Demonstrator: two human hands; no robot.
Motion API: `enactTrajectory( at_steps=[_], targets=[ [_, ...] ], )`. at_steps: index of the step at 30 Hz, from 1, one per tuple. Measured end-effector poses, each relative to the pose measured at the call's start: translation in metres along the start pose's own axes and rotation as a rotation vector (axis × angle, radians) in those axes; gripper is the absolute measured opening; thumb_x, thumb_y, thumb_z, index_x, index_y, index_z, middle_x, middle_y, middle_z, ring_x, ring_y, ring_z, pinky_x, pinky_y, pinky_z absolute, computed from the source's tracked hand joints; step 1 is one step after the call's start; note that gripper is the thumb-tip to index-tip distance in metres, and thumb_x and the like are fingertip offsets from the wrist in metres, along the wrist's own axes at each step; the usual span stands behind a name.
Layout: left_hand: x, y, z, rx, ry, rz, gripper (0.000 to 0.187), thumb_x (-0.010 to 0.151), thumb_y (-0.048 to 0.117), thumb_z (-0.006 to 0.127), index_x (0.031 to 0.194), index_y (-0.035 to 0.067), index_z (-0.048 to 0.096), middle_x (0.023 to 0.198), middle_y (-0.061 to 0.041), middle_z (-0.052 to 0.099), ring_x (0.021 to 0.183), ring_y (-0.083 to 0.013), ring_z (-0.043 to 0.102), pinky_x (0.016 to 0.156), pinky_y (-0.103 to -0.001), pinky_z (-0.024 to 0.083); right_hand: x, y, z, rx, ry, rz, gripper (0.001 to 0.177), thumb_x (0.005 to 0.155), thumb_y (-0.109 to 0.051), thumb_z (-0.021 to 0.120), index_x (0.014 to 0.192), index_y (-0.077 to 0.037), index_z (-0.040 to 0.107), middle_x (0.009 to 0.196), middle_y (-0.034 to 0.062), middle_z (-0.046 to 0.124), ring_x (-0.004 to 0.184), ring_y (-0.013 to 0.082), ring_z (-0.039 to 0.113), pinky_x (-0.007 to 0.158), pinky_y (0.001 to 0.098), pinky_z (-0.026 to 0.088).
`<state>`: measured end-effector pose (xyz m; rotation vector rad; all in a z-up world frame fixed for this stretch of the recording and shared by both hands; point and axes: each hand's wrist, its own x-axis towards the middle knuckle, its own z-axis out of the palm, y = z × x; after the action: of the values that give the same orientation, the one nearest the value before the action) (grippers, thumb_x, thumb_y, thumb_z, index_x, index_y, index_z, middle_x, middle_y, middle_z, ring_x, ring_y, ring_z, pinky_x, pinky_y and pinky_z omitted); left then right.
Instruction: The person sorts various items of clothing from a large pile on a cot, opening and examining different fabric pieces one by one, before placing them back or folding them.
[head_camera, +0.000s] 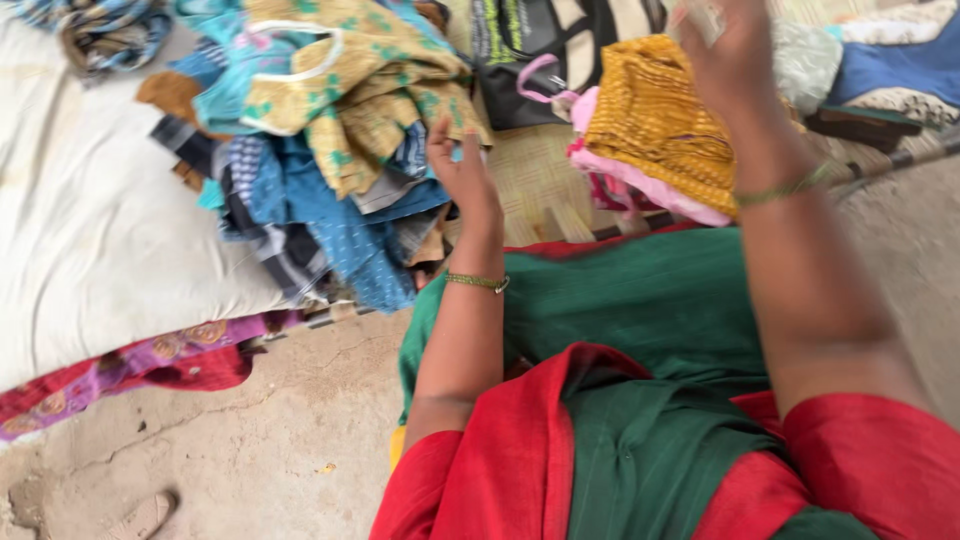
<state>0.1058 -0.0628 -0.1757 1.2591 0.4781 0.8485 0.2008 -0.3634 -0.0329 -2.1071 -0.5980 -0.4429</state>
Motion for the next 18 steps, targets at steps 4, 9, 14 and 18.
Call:
enactTrajectory(
  at_steps=[4, 9, 14, 18],
  targets=[
    [0.035, 0.054, -0.04, 0.561, 0.375, 0.029, 0.045, 0.088, 0.021, 0.077, 0.129, 0.01, 0.063, 0.134, -0.011, 0.053, 0.117, -0.0273, 0.056, 0.108, -0.044, 0.043, -0.041, -0.101, 0.045, 0.067, -0.16, -0.171, 0.031, 0.108, -0.034, 0.066, 0.13, -0.013, 0.072, 0.145, 0.0148, 0.057, 0.144, 0.0322, 0.049, 0.123, 0.0465, 0.038],
    [0.056, 0.09, -0.068, 0.666, 0.425, 0.188, 0.093, 0.085, 0.022, 0.076, 0.157, 0.005, 0.019, 0.158, -0.022, 0.027, 0.137, -0.0407, 0.034, 0.102, -0.056, 0.037, -0.077, -0.124, 0.06, 0.131, -0.47, -0.069, 0.026, 0.097, -0.023, 0.069, 0.122, -0.015, 0.073, 0.146, 0.0126, 0.056, 0.14, 0.032, 0.05, 0.113, 0.044, 0.043],
    [0.056, 0.101, -0.081, 0.677, 0.446, 0.126, 0.086, 0.084, 0.02, 0.073, 0.159, 0.018, 0.031, 0.137, -0.013, 0.063, 0.114, -0.032, 0.063, 0.092, -0.048, 0.051, -0.081, -0.097, 0.071, 0.183, -0.528, 0.104, 0.026, 0.096, -0.025, 0.068, 0.121, -0.017, 0.073, 0.143, 0.0083, 0.059, 0.131, 0.0285, 0.058, 0.103, 0.0399, 0.053],
    [0.059, 0.092, -0.087, 0.918, 0.366, 0.319, 0.046, 0.087, 0.018, 0.077, 0.132, 0.016, 0.067, 0.122, -0.008, 0.076, 0.095, -0.0241, 0.074, 0.081, -0.039, 0.057, -0.079, -0.082, 0.084, 0.151, -0.575, 0.056, 0.027, 0.096, -0.027, 0.068, 0.121, -0.017, 0.073, 0.139, 0.0064, 0.062, 0.124, 0.0269, 0.063, 0.101, 0.0409, 0.053]
  ],
)
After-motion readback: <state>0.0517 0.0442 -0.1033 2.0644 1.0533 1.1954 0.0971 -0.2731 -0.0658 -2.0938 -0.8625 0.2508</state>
